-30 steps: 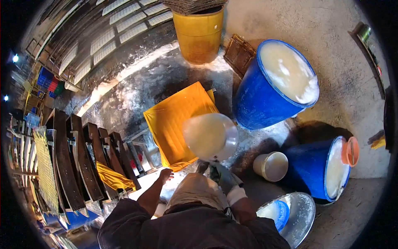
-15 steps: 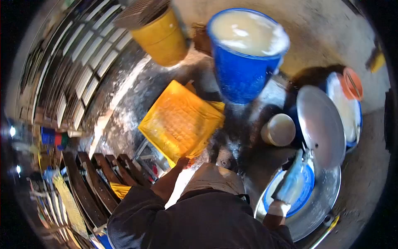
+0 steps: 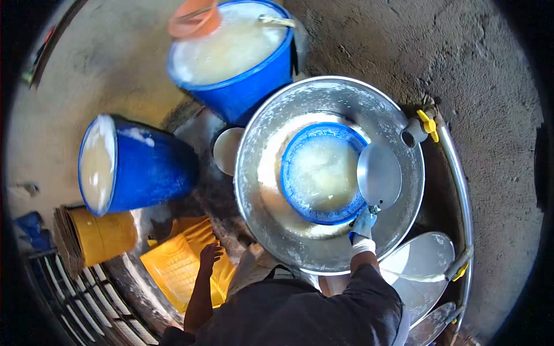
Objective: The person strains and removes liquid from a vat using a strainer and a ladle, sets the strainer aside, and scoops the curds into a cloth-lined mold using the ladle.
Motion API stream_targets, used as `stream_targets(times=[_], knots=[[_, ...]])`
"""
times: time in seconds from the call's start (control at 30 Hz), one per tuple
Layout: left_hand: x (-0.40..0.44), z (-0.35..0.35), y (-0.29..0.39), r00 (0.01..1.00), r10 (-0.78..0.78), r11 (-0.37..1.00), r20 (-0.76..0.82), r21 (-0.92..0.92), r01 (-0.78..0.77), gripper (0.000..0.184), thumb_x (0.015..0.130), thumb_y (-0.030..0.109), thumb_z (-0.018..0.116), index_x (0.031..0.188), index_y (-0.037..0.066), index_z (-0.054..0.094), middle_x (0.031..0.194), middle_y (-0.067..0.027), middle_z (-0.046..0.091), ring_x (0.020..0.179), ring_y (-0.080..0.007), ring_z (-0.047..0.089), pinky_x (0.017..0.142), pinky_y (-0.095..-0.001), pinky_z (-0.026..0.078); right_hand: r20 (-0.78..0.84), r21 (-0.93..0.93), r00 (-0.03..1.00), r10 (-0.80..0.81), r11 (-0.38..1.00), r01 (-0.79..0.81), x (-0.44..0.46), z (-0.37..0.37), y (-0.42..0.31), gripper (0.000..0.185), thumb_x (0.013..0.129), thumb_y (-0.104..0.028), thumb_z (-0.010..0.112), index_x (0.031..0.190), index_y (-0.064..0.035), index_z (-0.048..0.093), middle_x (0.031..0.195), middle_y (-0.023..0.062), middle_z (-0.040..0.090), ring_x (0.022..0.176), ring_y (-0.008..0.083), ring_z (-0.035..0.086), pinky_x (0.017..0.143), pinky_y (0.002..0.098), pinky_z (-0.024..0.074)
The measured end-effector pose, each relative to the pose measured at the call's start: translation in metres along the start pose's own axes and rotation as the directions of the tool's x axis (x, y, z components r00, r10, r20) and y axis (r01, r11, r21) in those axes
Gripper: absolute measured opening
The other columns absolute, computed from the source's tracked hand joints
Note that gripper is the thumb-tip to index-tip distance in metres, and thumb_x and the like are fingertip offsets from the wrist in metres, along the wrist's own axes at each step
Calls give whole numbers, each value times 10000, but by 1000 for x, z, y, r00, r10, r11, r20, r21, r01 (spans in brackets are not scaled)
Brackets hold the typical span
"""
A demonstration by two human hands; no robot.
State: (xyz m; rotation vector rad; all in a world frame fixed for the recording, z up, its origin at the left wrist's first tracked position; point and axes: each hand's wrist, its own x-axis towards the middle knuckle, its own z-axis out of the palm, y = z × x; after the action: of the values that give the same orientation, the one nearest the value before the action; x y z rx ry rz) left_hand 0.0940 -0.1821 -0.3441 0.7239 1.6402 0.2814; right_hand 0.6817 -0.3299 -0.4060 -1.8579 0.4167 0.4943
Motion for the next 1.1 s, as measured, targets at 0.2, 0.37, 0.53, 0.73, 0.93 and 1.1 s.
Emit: stream_targets(times=[0.2, 0.37, 0.53, 0.73, 0.93, 1.1], knots=[[-3, 74, 56, 993, -54, 979, 107, 200, 32, 295, 933, 309, 531, 1117, 84, 587, 978, -65, 662, 788, -171, 656, 682, -305, 483, -181, 153, 983, -17, 987, 45, 94, 29, 62, 176, 896, -248, 554, 771, -133, 510, 571, -10, 458, 440, 125, 422, 396, 304, 358], [12, 100, 65, 981, -180, 937, 72, 317, 148, 360, 948, 346, 525, 1135, 44, 580, 1012, -83, 655, 830, -189, 660, 712, -314, 483, 22, 32, 912, 410, 911, -410, 102, 78, 93, 249, 901, -302, 522, 703, -162, 466, 530, -9, 427, 389, 151, 410, 354, 307, 341], [6, 102, 81, 989, -144, 929, 41, 349, 121, 354, 955, 328, 504, 1153, 44, 577, 1019, -84, 657, 847, -181, 657, 734, -308, 485, 496, -64, 636, 591, 756, -652, 77, 96, 117, 270, 861, -341, 598, 667, -189, 487, 507, -30, 422, 368, 136, 384, 368, 279, 334], [-4, 70, 59, 997, -70, 955, 13, 291, 63, 353, 955, 325, 498, 1155, 44, 574, 1032, -85, 658, 839, -178, 659, 713, -307, 500, 564, -302, 359, 744, 591, -748, 67, 100, 160, 204, 850, -211, 655, 697, -174, 525, 508, -11, 519, 409, 141, 500, 393, 307, 421], [-5, 24, -22, 1000, 21, 994, 3, 105, -22, 354, 939, 335, 509, 1118, 40, 590, 990, -79, 666, 755, -158, 661, 622, -293, 499, 783, -434, 90, 615, 644, -630, 13, 67, 106, 147, 874, -288, 608, 802, -178, 544, 606, -52, 534, 505, 73, 527, 406, 293, 434], [-5, -7, -90, 993, 0, 999, -122, -46, -6, 350, 920, 336, 541, 1088, 34, 597, 896, -75, 677, 681, -161, 659, 558, -286, 489, 658, -544, 202, 726, 643, -538, -124, 44, -27, 137, 895, -248, 600, 807, -167, 535, 580, -74, 491, 502, 54, 507, 452, 238, 429]])
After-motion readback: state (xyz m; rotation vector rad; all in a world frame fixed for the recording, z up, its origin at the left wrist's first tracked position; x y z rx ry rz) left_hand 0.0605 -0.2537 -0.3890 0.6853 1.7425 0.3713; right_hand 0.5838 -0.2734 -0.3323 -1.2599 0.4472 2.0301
